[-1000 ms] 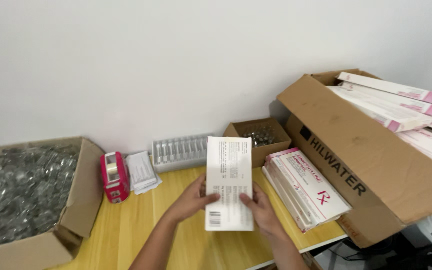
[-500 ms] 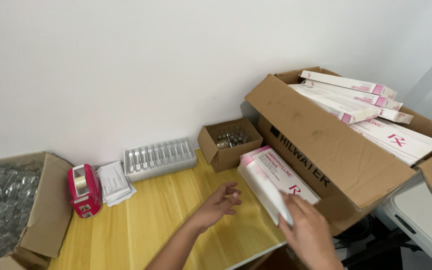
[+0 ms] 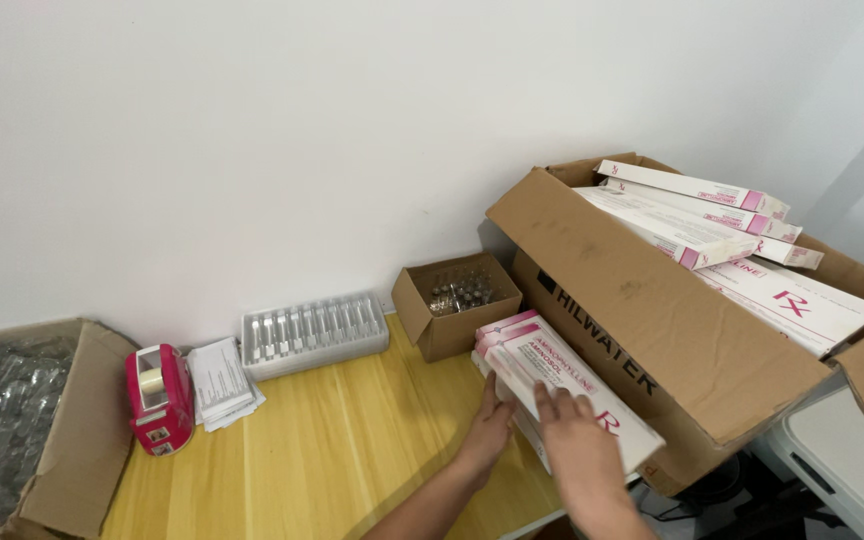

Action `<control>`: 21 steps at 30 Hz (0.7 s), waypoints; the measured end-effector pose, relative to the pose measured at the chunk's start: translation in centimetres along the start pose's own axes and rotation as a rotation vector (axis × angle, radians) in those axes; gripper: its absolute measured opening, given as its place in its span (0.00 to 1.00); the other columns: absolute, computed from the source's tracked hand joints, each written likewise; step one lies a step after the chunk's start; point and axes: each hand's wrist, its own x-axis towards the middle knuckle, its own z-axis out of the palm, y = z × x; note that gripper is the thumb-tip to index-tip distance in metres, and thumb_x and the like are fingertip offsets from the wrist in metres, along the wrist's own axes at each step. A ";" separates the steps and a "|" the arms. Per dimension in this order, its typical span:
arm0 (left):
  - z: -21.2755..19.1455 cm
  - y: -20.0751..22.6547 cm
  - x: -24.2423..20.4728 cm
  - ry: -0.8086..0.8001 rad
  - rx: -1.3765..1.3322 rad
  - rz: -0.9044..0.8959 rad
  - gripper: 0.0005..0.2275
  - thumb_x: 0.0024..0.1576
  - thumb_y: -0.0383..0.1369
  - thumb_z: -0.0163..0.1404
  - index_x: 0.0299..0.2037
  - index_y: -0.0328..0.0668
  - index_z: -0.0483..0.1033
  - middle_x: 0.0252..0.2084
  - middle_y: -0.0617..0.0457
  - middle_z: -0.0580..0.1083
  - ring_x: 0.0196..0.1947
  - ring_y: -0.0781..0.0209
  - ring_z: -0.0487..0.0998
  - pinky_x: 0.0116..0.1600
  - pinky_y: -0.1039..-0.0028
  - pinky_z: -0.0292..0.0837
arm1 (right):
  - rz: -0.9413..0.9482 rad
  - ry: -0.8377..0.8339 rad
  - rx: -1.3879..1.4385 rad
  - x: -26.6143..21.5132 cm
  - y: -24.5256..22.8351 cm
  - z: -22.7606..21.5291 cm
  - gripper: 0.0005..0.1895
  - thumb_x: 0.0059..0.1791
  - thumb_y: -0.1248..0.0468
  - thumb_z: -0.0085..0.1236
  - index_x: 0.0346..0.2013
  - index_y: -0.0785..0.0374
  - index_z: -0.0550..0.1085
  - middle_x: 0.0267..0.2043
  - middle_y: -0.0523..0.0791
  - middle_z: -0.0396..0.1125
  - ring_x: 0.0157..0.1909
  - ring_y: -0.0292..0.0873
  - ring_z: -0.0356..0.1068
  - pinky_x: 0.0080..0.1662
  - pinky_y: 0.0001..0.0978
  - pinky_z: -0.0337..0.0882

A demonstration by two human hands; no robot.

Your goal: The person packs small glass vials into a clear plastic tray, places the tray and a folded paper insert into a white cardboard box, and seals the box with tape. The person repeats this process for multiple boxes, retrieving vials from a larger container and organizing them into trays before packaging.

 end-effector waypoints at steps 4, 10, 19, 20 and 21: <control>1.1 -1.0 0.7 -0.019 -0.020 0.186 0.33 0.63 0.34 0.36 0.78 0.47 0.34 0.78 0.41 0.52 0.77 0.49 0.54 0.74 0.66 0.50 | 0.023 -0.059 -0.172 2.3 -0.6 4.2 0.35 0.45 0.69 0.55 0.67 0.69 0.59 0.60 0.59 0.63 0.54 0.48 0.71 0.42 0.27 0.78; 2.3 -0.4 1.6 0.041 0.061 0.163 0.29 0.67 0.42 0.28 0.77 0.48 0.32 0.80 0.49 0.37 0.79 0.55 0.38 0.77 0.67 0.40 | -0.016 -0.109 -0.112 4.0 0.6 6.8 0.34 0.46 0.67 0.53 0.67 0.73 0.59 0.60 0.62 0.61 0.56 0.50 0.70 0.46 0.29 0.77; 1.9 0.0 4.7 0.176 0.244 0.455 0.30 0.68 0.43 0.31 0.76 0.37 0.36 0.81 0.45 0.34 0.80 0.52 0.29 0.78 0.66 0.28 | -0.092 -0.082 0.003 5.0 -0.1 -1.1 0.28 0.46 0.66 0.52 0.62 0.70 0.64 0.50 0.52 0.66 0.54 0.49 0.69 0.41 0.36 0.77; 2.0 0.9 4.3 0.225 0.298 0.574 0.30 0.69 0.43 0.31 0.76 0.35 0.36 0.81 0.44 0.35 0.81 0.51 0.29 0.78 0.65 0.27 | -0.123 -0.071 -0.018 4.4 0.0 -3.0 0.29 0.45 0.67 0.53 0.61 0.70 0.65 0.49 0.51 0.66 0.54 0.49 0.68 0.40 0.37 0.77; 2.4 2.1 3.8 0.275 0.350 0.694 0.30 0.69 0.44 0.31 0.76 0.33 0.36 0.81 0.43 0.36 0.81 0.50 0.30 0.78 0.64 0.27 | -0.145 -0.007 -0.022 3.6 0.6 -5.0 0.28 0.45 0.68 0.53 0.60 0.70 0.65 0.48 0.51 0.66 0.54 0.48 0.68 0.39 0.36 0.76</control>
